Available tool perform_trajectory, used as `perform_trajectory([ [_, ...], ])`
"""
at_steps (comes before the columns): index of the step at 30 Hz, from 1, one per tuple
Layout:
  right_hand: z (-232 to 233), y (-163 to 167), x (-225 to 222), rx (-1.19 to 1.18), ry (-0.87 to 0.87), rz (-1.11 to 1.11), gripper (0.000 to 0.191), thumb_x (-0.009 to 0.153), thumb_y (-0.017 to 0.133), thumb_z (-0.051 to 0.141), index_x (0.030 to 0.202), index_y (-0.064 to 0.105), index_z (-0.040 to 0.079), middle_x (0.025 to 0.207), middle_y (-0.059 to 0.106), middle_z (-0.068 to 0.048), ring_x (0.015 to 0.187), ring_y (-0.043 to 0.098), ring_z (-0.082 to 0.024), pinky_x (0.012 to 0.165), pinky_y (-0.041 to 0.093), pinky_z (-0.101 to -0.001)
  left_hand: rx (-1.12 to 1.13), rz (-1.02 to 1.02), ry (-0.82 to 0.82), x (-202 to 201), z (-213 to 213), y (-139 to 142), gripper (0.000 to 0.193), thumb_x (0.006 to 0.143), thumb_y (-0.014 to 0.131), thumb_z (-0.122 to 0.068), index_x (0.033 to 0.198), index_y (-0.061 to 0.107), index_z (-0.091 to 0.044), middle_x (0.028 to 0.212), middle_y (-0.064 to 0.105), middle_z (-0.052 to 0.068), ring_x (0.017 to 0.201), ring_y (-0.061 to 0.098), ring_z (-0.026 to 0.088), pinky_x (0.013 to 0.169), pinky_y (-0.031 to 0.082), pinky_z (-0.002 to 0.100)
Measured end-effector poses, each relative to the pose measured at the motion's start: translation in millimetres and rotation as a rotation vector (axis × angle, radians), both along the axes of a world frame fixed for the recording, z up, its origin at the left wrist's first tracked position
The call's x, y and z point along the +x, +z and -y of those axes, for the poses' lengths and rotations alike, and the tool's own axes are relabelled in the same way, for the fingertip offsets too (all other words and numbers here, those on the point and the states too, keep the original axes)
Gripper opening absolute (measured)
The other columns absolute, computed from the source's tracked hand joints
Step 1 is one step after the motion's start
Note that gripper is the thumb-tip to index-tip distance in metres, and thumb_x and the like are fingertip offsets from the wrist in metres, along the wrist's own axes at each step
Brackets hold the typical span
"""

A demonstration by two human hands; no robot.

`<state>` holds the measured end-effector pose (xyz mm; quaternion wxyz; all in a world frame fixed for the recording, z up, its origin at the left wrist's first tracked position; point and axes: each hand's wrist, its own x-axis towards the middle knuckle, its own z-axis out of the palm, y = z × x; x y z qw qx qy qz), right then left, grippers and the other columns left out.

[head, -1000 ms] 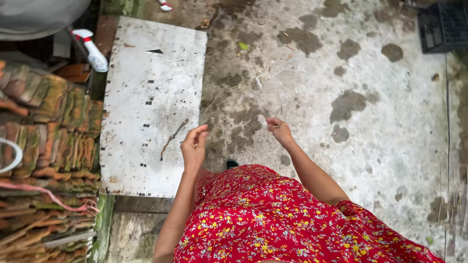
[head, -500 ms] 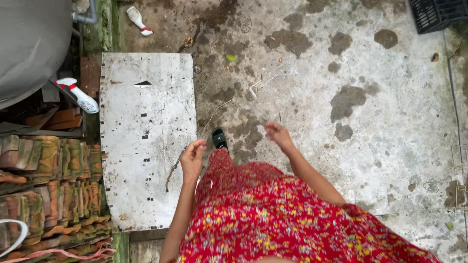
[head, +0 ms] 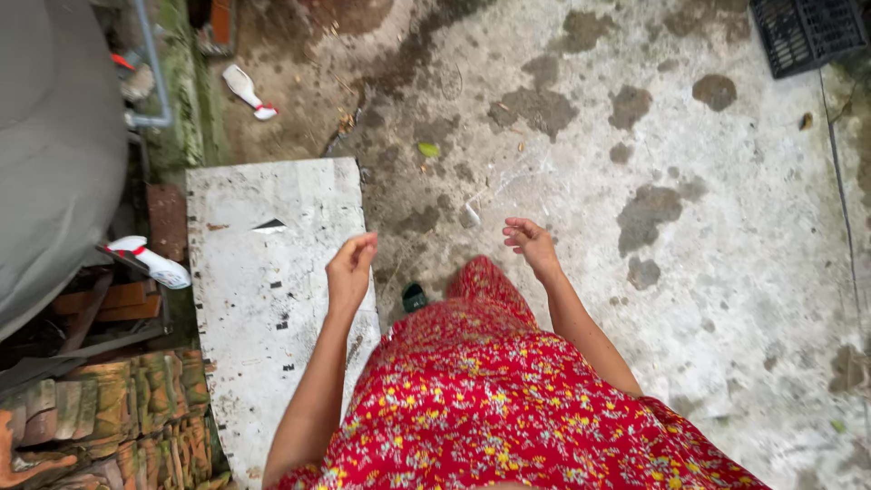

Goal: The person sits on the ground beside red plastic basins and ties dried palm leaf strips into bundles using strips of the same leaf, pulling and knotting the ties by hand. They then carry the tied bundles to a rack, lean them against it, and return to soak individual leaf strips in a basin of water.

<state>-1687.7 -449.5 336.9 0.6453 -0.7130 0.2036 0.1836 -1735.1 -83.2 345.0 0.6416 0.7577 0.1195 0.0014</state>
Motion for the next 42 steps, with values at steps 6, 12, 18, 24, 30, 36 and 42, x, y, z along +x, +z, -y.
perform_trajectory([
  [6, 47, -32, 64, -0.01, -0.194, -0.111, 0.033, 0.098, 0.056, 0.014, 0.13, 0.065, 0.011, 0.112, 0.074, -0.006, 0.091, 0.07, -0.016, 0.076, 0.054, -0.0307, 0.02, -0.011, -0.106, 108, 47, -23, 0.022, 0.099, 0.065, -0.009, 0.119, 0.073, -0.007, 0.106, 0.078, 0.003, 0.093, 0.071, 0.007, 0.082, 0.056, 0.024],
  [12, 106, -35, 177, -0.017, -0.182, -0.107, 0.035, 0.097, 0.055, 0.011, 0.131, 0.065, 0.008, 0.113, 0.075, -0.007, 0.094, 0.072, -0.016, 0.078, 0.055, -0.03, -0.018, -0.022, -0.114, 221, 90, -15, 0.023, 0.1, 0.064, -0.009, 0.121, 0.072, -0.009, 0.109, 0.078, 0.003, 0.09, 0.069, 0.007, 0.08, 0.056, 0.025],
  [18, 147, -28, 332, -0.04, -0.106, -0.005, 0.035, 0.098, 0.054, 0.009, 0.131, 0.064, 0.007, 0.113, 0.074, -0.007, 0.092, 0.07, -0.016, 0.077, 0.054, -0.0297, -0.029, 0.001, -0.03, 312, 104, 5, 0.025, 0.1, 0.063, -0.007, 0.123, 0.071, -0.008, 0.112, 0.077, 0.004, 0.094, 0.07, 0.007, 0.083, 0.056, 0.025],
  [24, 114, -33, 455, 0.054, -0.05, 0.058, 0.031, 0.1, 0.055, 0.009, 0.129, 0.065, 0.007, 0.113, 0.075, -0.007, 0.09, 0.071, -0.014, 0.076, 0.056, -0.027, -0.016, -0.09, 0.077, 373, 88, -8, 0.026, 0.099, 0.063, -0.007, 0.123, 0.071, -0.009, 0.11, 0.078, 0.004, 0.092, 0.07, 0.009, 0.083, 0.057, 0.026],
  [30, 59, -50, 559, 0.124, 0.023, 0.012, 0.029, 0.101, 0.058, 0.008, 0.129, 0.066, 0.007, 0.112, 0.075, -0.008, 0.089, 0.071, -0.014, 0.073, 0.054, -0.0273, 0.031, -0.169, 0.09, 472, 48, -33, 0.026, 0.1, 0.063, -0.008, 0.125, 0.072, -0.008, 0.106, 0.077, 0.006, 0.09, 0.068, 0.011, 0.082, 0.056, 0.028],
  [36, 35, -35, 673, 0.039, 0.019, -0.007, 0.031, 0.101, 0.056, 0.009, 0.13, 0.067, 0.007, 0.112, 0.075, -0.007, 0.09, 0.071, -0.014, 0.074, 0.054, -0.0268, -0.034, -0.006, 0.06, 626, 14, -31, 0.025, 0.1, 0.061, -0.006, 0.123, 0.07, -0.006, 0.113, 0.076, 0.004, 0.1, 0.069, 0.009, 0.089, 0.055, 0.026],
  [42, 36, -12, 754, 0.045, -0.057, -0.011, 0.03, 0.102, 0.056, 0.014, 0.13, 0.067, 0.009, 0.111, 0.076, -0.006, 0.09, 0.072, -0.013, 0.074, 0.053, -0.0255, -0.048, -0.048, 0.003, 740, 9, -21, 0.024, 0.101, 0.063, -0.007, 0.124, 0.071, -0.006, 0.111, 0.076, 0.003, 0.095, 0.067, 0.009, 0.085, 0.054, 0.025],
])
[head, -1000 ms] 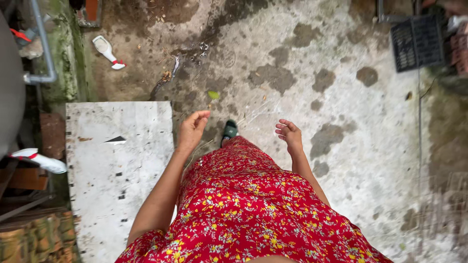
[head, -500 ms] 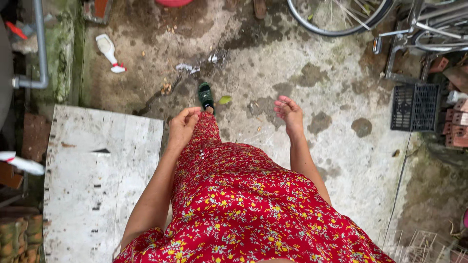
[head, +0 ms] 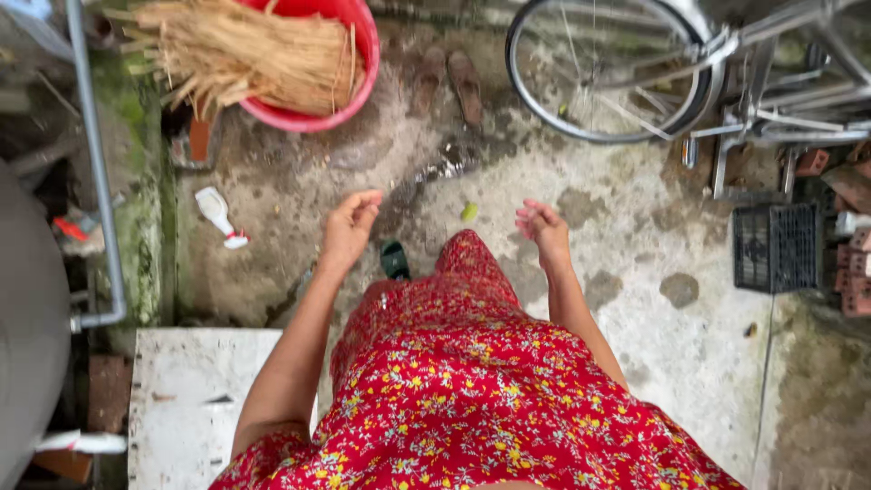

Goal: The person sits on the ground beside red plastic basins and ties dried palm leaf strips into bundles using strips of the same leaf, pulling and knotting the ties by hand. They then carry the tied bundles to a rack, lean them against it, and return to soak individual leaf strips in a basin of water.

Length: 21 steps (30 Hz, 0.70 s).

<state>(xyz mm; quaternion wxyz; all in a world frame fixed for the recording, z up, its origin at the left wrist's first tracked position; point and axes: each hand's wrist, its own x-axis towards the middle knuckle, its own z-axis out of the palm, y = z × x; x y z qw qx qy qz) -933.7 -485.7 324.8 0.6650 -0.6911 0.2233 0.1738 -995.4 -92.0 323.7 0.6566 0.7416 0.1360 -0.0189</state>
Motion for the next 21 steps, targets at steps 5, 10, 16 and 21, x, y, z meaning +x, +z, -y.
perform_trajectory([
  [5, -15, 3, 89, 0.01, -0.019, -0.066, 0.03, 0.1, 0.058, 0.014, 0.128, 0.067, 0.009, 0.108, 0.075, -0.007, 0.086, 0.071, -0.016, 0.071, 0.053, -0.0283, -0.026, 0.106, 0.001, 91, 21, -3, 0.024, 0.099, 0.065, -0.007, 0.122, 0.071, -0.006, 0.112, 0.076, 0.003, 0.099, 0.069, 0.008, 0.086, 0.055, 0.024],
  [10, -14, 16, 192, 0.026, 0.085, -0.067, 0.031, 0.098, 0.055, 0.012, 0.127, 0.066, 0.011, 0.11, 0.076, -0.004, 0.09, 0.072, -0.013, 0.074, 0.055, -0.0263, -0.05, -0.037, 0.057, 152, 46, 0, 0.025, 0.1, 0.063, -0.007, 0.123, 0.072, -0.006, 0.109, 0.078, 0.003, 0.093, 0.069, 0.009, 0.085, 0.055, 0.024],
  [16, 0, 38, 322, 0.022, 0.146, 0.021, 0.029, 0.1, 0.057, 0.011, 0.127, 0.066, 0.008, 0.111, 0.075, -0.006, 0.088, 0.069, -0.014, 0.073, 0.052, -0.027, -0.115, 0.007, 0.134, 241, 49, 15, 0.025, 0.1, 0.064, -0.006, 0.125, 0.069, -0.003, 0.114, 0.075, 0.006, 0.1, 0.068, 0.009, 0.089, 0.054, 0.025],
  [21, -6, 41, 383, 0.067, 0.115, 0.051, 0.029, 0.101, 0.055, 0.012, 0.127, 0.065, 0.008, 0.111, 0.076, -0.005, 0.089, 0.07, -0.012, 0.074, 0.053, -0.0257, -0.123, -0.055, 0.199, 282, 40, 19, 0.025, 0.099, 0.062, -0.006, 0.124, 0.069, -0.004, 0.113, 0.076, 0.006, 0.095, 0.068, 0.009, 0.086, 0.057, 0.026],
])
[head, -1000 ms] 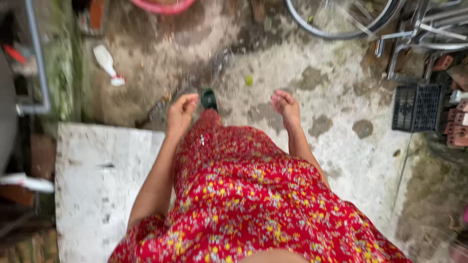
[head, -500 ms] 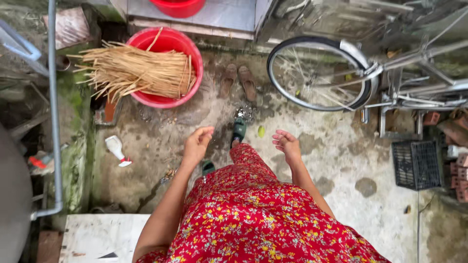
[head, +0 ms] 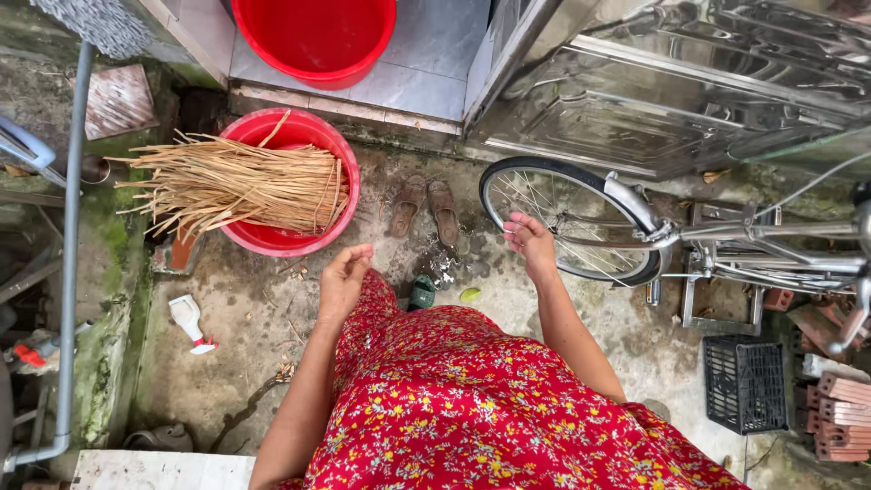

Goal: The person sits on the ground beside red plastic basins and ties dried palm leaf strips into bundles using strips of the same leaf, pulling and knotting the ties by hand. They then carry the tied bundles to a rack, lean them against it, and return to soak individual leaf strips in a basin of water.

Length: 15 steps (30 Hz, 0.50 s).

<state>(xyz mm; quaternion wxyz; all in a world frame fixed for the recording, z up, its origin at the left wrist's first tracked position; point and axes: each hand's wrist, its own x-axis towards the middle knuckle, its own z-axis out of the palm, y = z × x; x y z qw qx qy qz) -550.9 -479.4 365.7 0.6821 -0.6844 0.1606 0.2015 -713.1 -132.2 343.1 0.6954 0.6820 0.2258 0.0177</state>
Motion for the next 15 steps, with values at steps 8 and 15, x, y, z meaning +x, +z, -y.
perform_trajectory([
  [8, -56, -21, 74, 0.063, 0.013, -0.072, 0.028, 0.1, 0.059, 0.011, 0.127, 0.066, 0.007, 0.109, 0.075, -0.008, 0.087, 0.07, -0.014, 0.073, 0.055, -0.0273, 0.087, 0.04, -0.03, 88, -33, -11, 0.027, 0.099, 0.061, 0.0, 0.124, 0.07, -0.004, 0.11, 0.075, 0.006, 0.096, 0.067, 0.009, 0.089, 0.054, 0.025],
  [15, -112, -24, 166, 0.054, 0.036, -0.023, 0.027, 0.103, 0.059, 0.01, 0.128, 0.067, 0.007, 0.113, 0.075, -0.006, 0.09, 0.07, -0.012, 0.076, 0.054, -0.0256, 0.054, 0.144, -0.091, 199, -96, -3, 0.023, 0.102, 0.063, 0.0, 0.125, 0.068, -0.004, 0.108, 0.073, 0.004, 0.095, 0.066, 0.008, 0.087, 0.054, 0.024],
])
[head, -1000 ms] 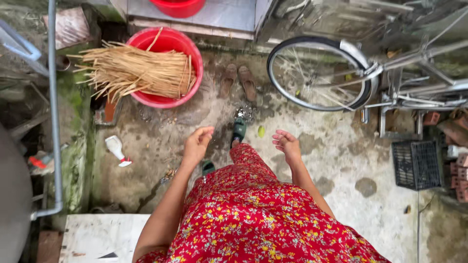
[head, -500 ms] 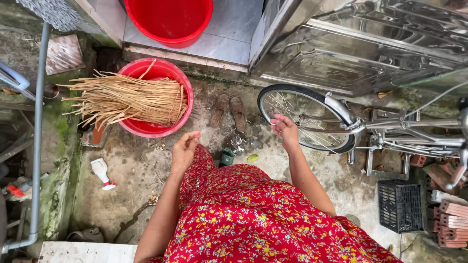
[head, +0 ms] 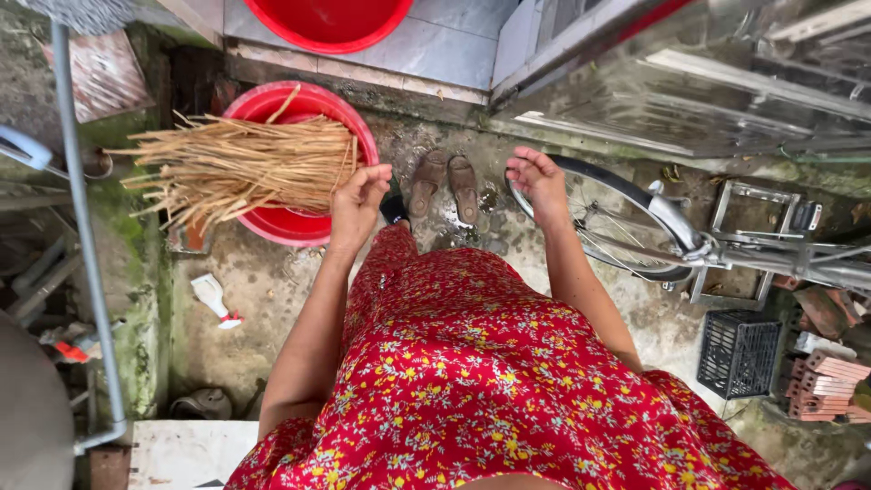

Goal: The person sits on the ground beside red plastic basins and ties dried palm leaf strips into bundles using strips of the same leaf, pulling and knotting the ties by hand. They then carry the tied bundles to a rack, lean them against it, and return to soak individual leaf strips in a basin of water.

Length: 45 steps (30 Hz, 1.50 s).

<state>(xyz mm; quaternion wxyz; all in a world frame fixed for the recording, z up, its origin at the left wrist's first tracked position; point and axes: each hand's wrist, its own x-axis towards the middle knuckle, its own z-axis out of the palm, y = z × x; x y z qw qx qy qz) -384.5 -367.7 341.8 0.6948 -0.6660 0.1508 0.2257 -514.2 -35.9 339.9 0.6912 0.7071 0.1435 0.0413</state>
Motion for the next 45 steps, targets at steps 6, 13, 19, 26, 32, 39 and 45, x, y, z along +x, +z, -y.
perform_trajectory([
  [6, -47, 7, 54, 0.006, 0.018, 0.052, 0.028, 0.102, 0.059, 0.011, 0.129, 0.066, 0.008, 0.114, 0.075, -0.004, 0.093, 0.071, -0.011, 0.08, 0.055, -0.0257, 0.021, 0.018, -0.019, 72, -59, 21, 0.023, 0.102, 0.062, 0.002, 0.123, 0.069, -0.003, 0.11, 0.074, 0.003, 0.099, 0.067, 0.008, 0.089, 0.055, 0.023],
  [13, -65, -4, 74, -0.039, 0.07, 0.028, 0.027, 0.102, 0.062, 0.012, 0.129, 0.067, 0.008, 0.113, 0.076, -0.005, 0.093, 0.071, -0.012, 0.079, 0.055, -0.0258, 0.006, 0.019, 0.039, 81, -86, 2, 0.023, 0.102, 0.06, 0.006, 0.122, 0.069, -0.001, 0.112, 0.073, 0.004, 0.101, 0.068, 0.01, 0.09, 0.057, 0.024],
  [19, -66, -9, 92, -0.055, 0.075, 0.058, 0.023, 0.105, 0.063, 0.013, 0.127, 0.068, 0.009, 0.111, 0.076, -0.004, 0.092, 0.071, -0.011, 0.08, 0.054, -0.0247, -0.135, -0.064, 0.077, 61, -84, -29, 0.026, 0.102, 0.055, 0.01, 0.123, 0.068, 0.003, 0.111, 0.072, 0.006, 0.104, 0.069, 0.013, 0.095, 0.057, 0.027],
  [26, -54, -23, 85, -0.047, 0.034, -0.04, 0.026, 0.102, 0.06, 0.01, 0.127, 0.068, 0.009, 0.112, 0.076, -0.004, 0.09, 0.07, -0.011, 0.078, 0.055, -0.0256, -0.053, -0.076, 0.049, 69, -88, -39, 0.025, 0.1, 0.059, 0.011, 0.122, 0.069, 0.003, 0.116, 0.073, 0.01, 0.106, 0.068, 0.014, 0.098, 0.056, 0.028],
  [32, -55, -30, 98, -0.036, 0.004, -0.032, 0.025, 0.103, 0.058, 0.01, 0.126, 0.068, 0.008, 0.113, 0.076, -0.006, 0.091, 0.07, -0.012, 0.079, 0.055, -0.0264, -0.066, -0.098, 0.085, 82, -108, -22, 0.026, 0.101, 0.057, 0.008, 0.124, 0.067, -0.001, 0.112, 0.072, 0.008, 0.101, 0.069, 0.011, 0.092, 0.06, 0.027],
  [39, -81, -14, 142, -0.03, 0.007, -0.027, 0.027, 0.102, 0.057, 0.01, 0.128, 0.067, 0.009, 0.113, 0.075, -0.006, 0.091, 0.071, -0.013, 0.08, 0.055, -0.0274, -0.083, -0.266, 0.119, 93, -106, -11, 0.027, 0.101, 0.055, 0.005, 0.123, 0.068, -0.004, 0.108, 0.072, 0.004, 0.091, 0.066, 0.009, 0.074, 0.057, 0.027],
  [45, -104, 8, 217, -0.001, 0.061, -0.024, 0.027, 0.102, 0.058, 0.011, 0.127, 0.067, 0.008, 0.114, 0.075, -0.007, 0.092, 0.071, -0.014, 0.079, 0.056, -0.0282, -0.036, -0.099, 0.128, 149, -98, -7, 0.027, 0.1, 0.057, 0.007, 0.122, 0.068, -0.002, 0.11, 0.075, 0.004, 0.094, 0.07, 0.011, 0.088, 0.057, 0.026],
])
